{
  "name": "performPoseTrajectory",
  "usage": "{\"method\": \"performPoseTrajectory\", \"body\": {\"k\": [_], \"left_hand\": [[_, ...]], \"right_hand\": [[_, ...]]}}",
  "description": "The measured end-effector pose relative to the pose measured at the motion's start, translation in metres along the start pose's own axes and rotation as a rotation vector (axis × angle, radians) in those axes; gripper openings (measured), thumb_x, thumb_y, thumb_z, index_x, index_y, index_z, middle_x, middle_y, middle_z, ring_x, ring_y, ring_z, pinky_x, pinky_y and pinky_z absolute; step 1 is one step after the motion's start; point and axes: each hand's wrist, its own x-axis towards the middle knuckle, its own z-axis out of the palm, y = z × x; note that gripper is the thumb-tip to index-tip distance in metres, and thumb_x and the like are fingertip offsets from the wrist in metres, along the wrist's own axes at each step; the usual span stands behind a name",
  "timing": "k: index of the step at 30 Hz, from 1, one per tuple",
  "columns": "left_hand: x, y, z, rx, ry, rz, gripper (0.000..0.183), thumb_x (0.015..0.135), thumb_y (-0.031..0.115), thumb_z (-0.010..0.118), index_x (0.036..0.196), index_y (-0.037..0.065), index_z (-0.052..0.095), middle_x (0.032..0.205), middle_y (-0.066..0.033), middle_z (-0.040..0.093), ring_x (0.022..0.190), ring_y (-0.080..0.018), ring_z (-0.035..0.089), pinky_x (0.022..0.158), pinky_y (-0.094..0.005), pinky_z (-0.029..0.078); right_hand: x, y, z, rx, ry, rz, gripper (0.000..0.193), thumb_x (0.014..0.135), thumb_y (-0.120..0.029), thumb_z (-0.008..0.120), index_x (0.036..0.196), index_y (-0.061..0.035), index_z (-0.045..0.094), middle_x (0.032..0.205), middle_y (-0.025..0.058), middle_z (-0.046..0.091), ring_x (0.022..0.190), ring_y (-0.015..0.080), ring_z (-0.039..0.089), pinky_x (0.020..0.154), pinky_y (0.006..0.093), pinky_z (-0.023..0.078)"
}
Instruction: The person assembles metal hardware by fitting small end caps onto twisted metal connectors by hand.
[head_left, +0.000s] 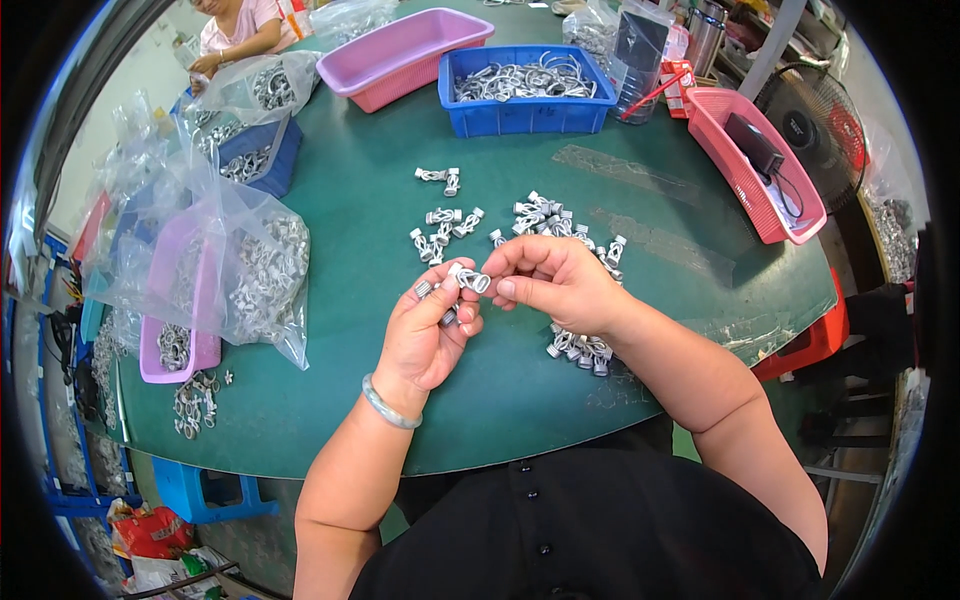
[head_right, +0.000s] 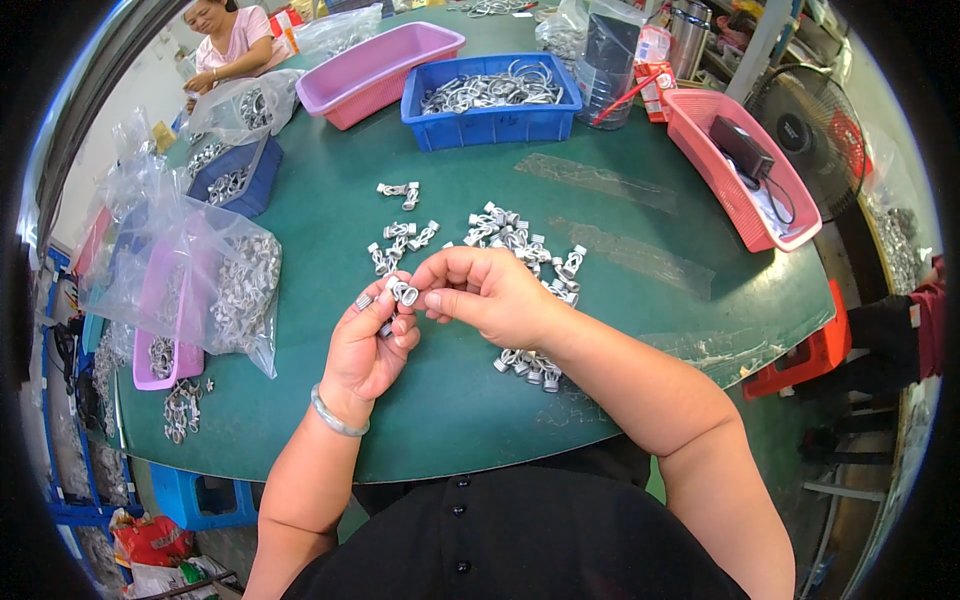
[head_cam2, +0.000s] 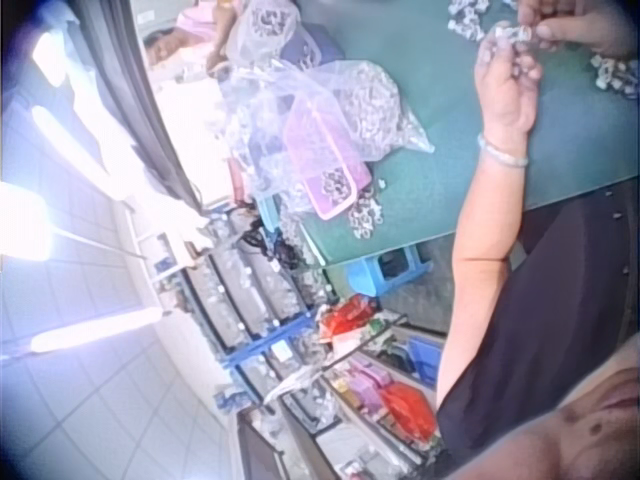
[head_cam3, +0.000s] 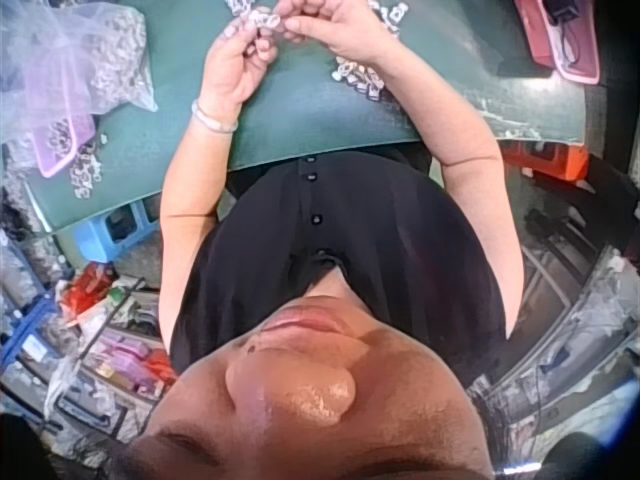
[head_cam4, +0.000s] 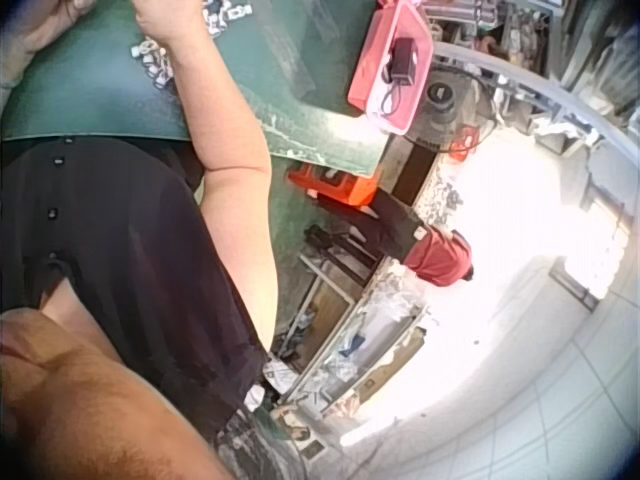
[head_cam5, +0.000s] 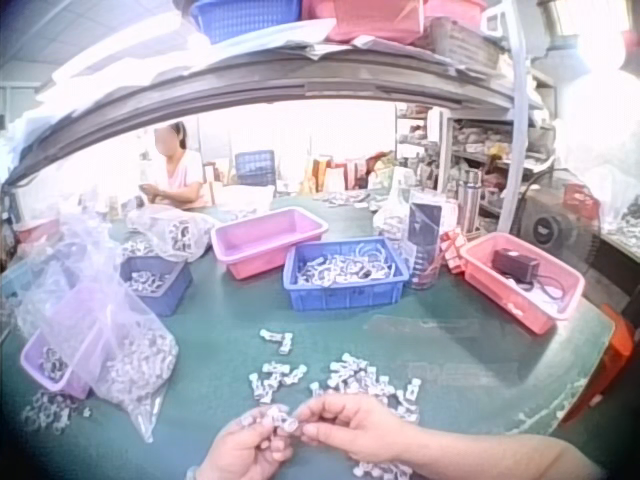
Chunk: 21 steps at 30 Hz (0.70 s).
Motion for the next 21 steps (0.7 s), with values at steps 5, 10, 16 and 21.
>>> {"method": "performPoseTrajectory", "body": {"k": [5, 10, 16, 21], "left_hand": [[-0.001, -0.001, 0.003, 0.069, -0.021, 0.063, 0.021, 0.090, 0.008, 0.045, 0.110, 0.004, 0.050, 0.082, -0.0058, 0.056, 0.069, -0.0126, 0.052, 0.058, -0.0250, 0.041], [0.000, -0.002, -0.002, -0.004, -0.167, 0.068, 0.025, 0.090, 0.009, 0.043, 0.114, 0.009, 0.050, 0.089, -0.0080, 0.055, 0.079, -0.0160, 0.051, 0.062, -0.0270, 0.041], [0.002, 0.000, -0.009, -0.135, -0.259, 0.051, 0.022, 0.089, 0.012, 0.045, 0.109, 0.009, 0.051, 0.094, -0.0097, 0.053, 0.082, -0.0196, 0.051, 0.065, -0.0297, 0.042], [0.003, 0.009, -0.010, -0.254, -0.143, 0.038, 0.021, 0.086, 0.012, 0.047, 0.106, 0.007, 0.053, 0.098, -0.0141, 0.055, 0.087, -0.0255, 0.053, 0.070, -0.0326, 0.047]], "right_hand": [[-0.001, 0.003, -0.003, -0.091, -0.057, -0.061, 0.014, 0.081, 0.002, 0.056, 0.094, 0.0015, 0.061, 0.091, 0.0071, 0.061, 0.084, 0.0124, 0.057, 0.076, 0.0259, 0.046], [-0.002, -0.002, -0.004, -0.304, -0.168, -0.202, 0.014, 0.078, 0.005, 0.058, 0.090, 0.0002, 0.063, 0.091, 0.0086, 0.060, 0.086, 0.0153, 0.057, 0.078, 0.0276, 0.045], [0.001, -0.011, -0.007, -0.462, -0.150, -0.216, 0.014, 0.079, 0.004, 0.056, 0.090, 0.0002, 0.063, 0.088, 0.0078, 0.061, 0.084, 0.0131, 0.057, 0.076, 0.0261, 0.045], [0.035, -0.015, -0.029, -0.875, 0.183, -0.076, 0.016, 0.077, -0.005, 0.057, 0.092, -0.0023, 0.063, 0.080, 0.0088, 0.063, 0.075, 0.0187, 0.060, 0.067, 0.0297, 0.047]]}}
